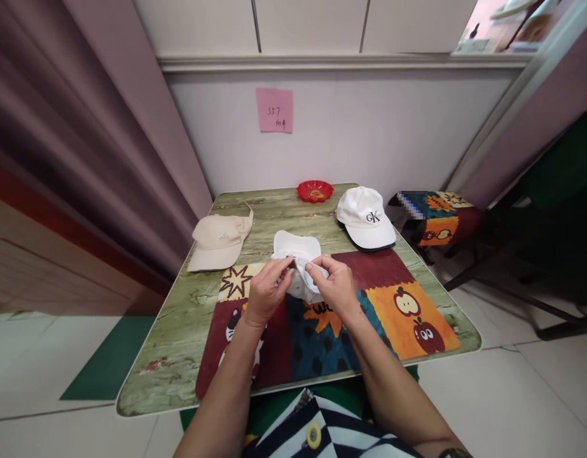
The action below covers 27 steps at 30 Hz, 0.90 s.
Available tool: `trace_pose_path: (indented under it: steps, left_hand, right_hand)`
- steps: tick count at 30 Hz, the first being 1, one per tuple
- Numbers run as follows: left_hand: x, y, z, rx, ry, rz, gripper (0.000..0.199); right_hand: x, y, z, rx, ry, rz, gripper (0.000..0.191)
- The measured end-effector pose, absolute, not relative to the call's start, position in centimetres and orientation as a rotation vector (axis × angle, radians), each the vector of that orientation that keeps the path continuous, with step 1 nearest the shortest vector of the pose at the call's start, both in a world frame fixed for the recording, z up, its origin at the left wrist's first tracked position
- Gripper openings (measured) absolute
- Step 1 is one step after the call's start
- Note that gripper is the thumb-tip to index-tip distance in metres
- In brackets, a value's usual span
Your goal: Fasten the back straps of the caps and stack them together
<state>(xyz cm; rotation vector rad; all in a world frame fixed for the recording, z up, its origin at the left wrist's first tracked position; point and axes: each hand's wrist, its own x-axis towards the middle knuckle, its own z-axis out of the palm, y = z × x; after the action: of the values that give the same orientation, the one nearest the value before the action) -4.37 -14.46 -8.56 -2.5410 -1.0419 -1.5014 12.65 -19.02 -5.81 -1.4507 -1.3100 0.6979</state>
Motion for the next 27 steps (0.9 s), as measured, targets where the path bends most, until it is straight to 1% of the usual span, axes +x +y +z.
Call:
trace_pose_path:
  steps: [10,27]
  left_hand:
    - [-4.36,-14.34,-8.85,-2.528,-1.066,-1.498,0.028]
    - [-4.22,-14.86,-7.97,-2.601,-1.074,-1.448,0.028]
  right_hand:
    - [12.86,-18.91,-6.39,-1.413,-1.304,0.701,0.028]
    - [12.99,-19.07,-6.33,-1.395,-1.317,0.687,0.027]
